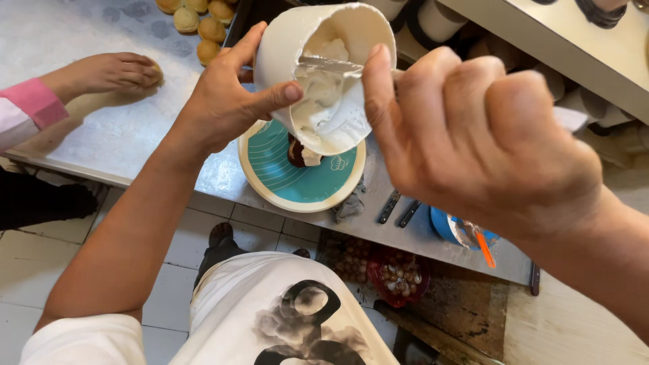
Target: The person takes a small heart-shaped cake from a tray and places it onto a rotating stand. Using a knife, they scoop white frosting from a bowl and spread it across the top and sides of the cake while rotating the stand by hand.
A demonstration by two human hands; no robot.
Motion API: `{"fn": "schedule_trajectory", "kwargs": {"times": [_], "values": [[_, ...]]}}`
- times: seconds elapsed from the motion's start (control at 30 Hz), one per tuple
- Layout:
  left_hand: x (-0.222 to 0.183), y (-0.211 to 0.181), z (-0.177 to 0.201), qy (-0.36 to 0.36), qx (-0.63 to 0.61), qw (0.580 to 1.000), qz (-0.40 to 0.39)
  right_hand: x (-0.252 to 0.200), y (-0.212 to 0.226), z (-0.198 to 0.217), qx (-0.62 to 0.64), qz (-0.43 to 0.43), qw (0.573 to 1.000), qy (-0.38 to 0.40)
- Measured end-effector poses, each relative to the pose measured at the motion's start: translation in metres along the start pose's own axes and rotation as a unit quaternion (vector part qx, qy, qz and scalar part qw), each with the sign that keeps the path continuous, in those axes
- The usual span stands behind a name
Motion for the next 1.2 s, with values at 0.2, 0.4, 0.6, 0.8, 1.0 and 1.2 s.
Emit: {"fn": "schedule_trajectory", "kwargs": {"times": [0.2, 0.4, 0.6, 0.8, 1.0, 1.2], "values": [[0.01, 0.015, -0.007, -0.014, -0.145, 0.988, 0.048, 0.0, 0.002, 0.013, -0.063, 0.046, 0.996, -0.034], [0.006, 0.006, -0.013, -0.065, -0.208, 0.97, 0.108, -0.01, 0.018, 0.021, -0.054, 0.027, 0.996, -0.069], [0.009, 0.029, -0.002, -0.086, -0.171, 0.981, 0.022, -0.043, 0.023, 0.004, 0.088, -0.049, 0.994, 0.05], [-0.006, 0.02, -0.006, 0.002, -0.166, 0.974, -0.155, -0.089, 0.054, -0.038, 0.078, -0.198, 0.969, 0.122], [-0.011, 0.032, -0.005, -0.001, -0.254, 0.959, -0.126, -0.084, 0.06, -0.013, 0.227, -0.202, 0.947, 0.103], [-0.017, 0.036, -0.01, -0.134, -0.028, 0.986, -0.095, -0.075, 0.076, 0.004, 0.239, -0.218, 0.94, 0.11]]}}
Point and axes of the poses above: each hand's wrist, its own x-axis towards the middle knuckle, its own z-axis out of the back of the hand, y = z × x, the point moved 9 cm from there along x, towards the middle knuckle, and after that the axes turned 14 degrees about -x, right-handed, at the moved point
